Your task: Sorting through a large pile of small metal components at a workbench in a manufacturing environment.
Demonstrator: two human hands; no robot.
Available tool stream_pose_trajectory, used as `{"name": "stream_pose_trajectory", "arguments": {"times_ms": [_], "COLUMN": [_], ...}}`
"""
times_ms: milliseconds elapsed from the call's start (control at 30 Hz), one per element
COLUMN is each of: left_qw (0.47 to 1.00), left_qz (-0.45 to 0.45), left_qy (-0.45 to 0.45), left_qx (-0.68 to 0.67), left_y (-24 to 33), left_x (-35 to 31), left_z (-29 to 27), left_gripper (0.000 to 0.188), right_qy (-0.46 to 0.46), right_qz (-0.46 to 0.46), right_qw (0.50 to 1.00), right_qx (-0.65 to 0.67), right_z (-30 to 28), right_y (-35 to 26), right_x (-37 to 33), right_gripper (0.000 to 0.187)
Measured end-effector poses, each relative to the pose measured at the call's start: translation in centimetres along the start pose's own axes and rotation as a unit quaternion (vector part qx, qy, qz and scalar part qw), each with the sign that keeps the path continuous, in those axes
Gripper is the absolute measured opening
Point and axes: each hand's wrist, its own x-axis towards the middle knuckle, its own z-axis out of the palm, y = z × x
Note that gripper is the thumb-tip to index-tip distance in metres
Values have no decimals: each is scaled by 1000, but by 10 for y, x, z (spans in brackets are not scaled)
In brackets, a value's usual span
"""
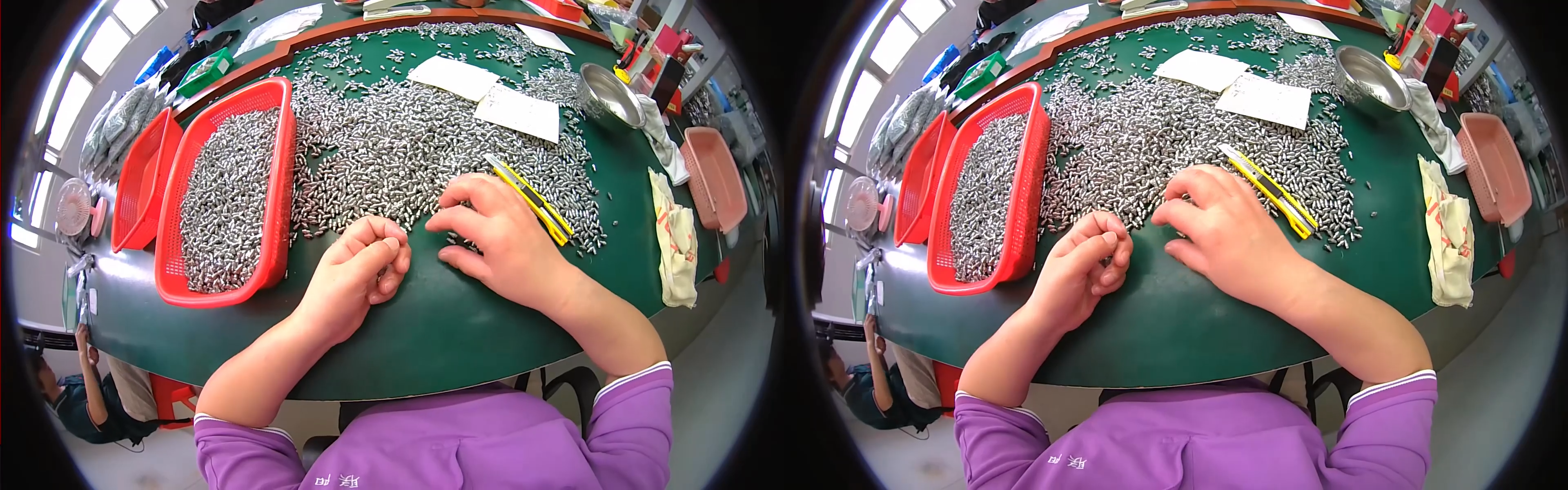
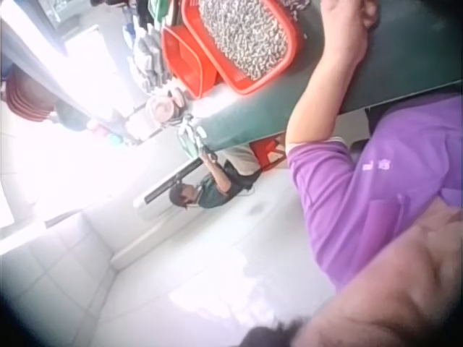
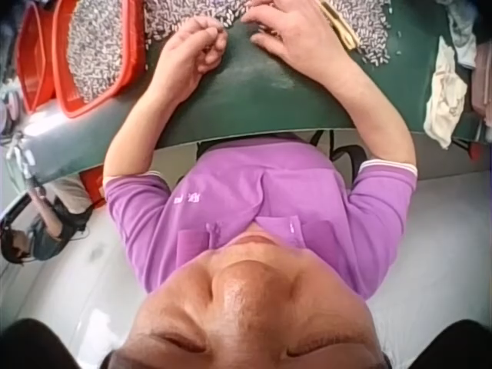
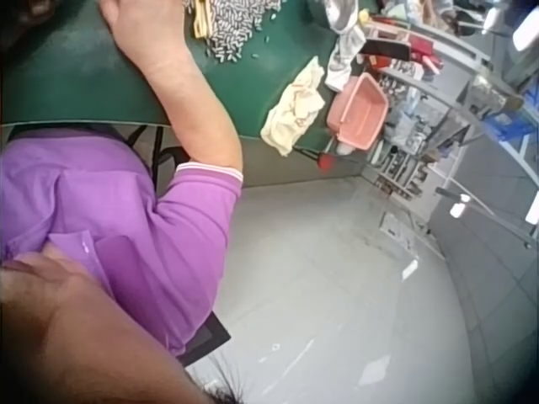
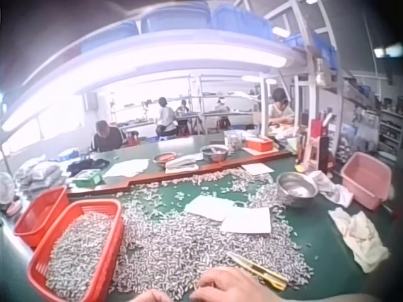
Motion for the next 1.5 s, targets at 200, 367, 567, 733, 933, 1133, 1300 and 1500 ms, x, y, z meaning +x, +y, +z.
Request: {"name": "stream_pose_trajectory", "arguments": {"times_ms": [200,367,567,733,933,1133,1300,1500], "left_qw": [1000,1000,999,999,999,999,999,999], "left_qz": [-5,-4,-4,3,0,-6,-12,-20], "left_qy": [-1,-5,13,16,12,4,7,-6], "left_qx": [5,11,41,28,43,32,39,48], "left_y": [0,0,0,0,-1,-2,-2,-2], "left_x": [0,-1,0,-1,0,0,0,0], "left_z": [0,0,4,3,2,3,3,2], "left_gripper": [7,7,7,6,6,6,5,6], "right_qy": [4,12,-12,76,247,253,105,-15], "right_qz": [25,-17,-46,17,150,140,31,-7], "right_qw": [999,998,990,997,941,915,985,996], "right_qx": [-28,-53,-134,-22,-177,-282,-131,-86], "right_z": [-13,-6,-5,-18,-66,-69,-35,-17], "right_y": [-1,2,-4,2,47,66,22,5], "right_x": [0,0,-5,4,4,1,7,3], "right_gripper": [19,24,26,26,17,20,21,18]}}
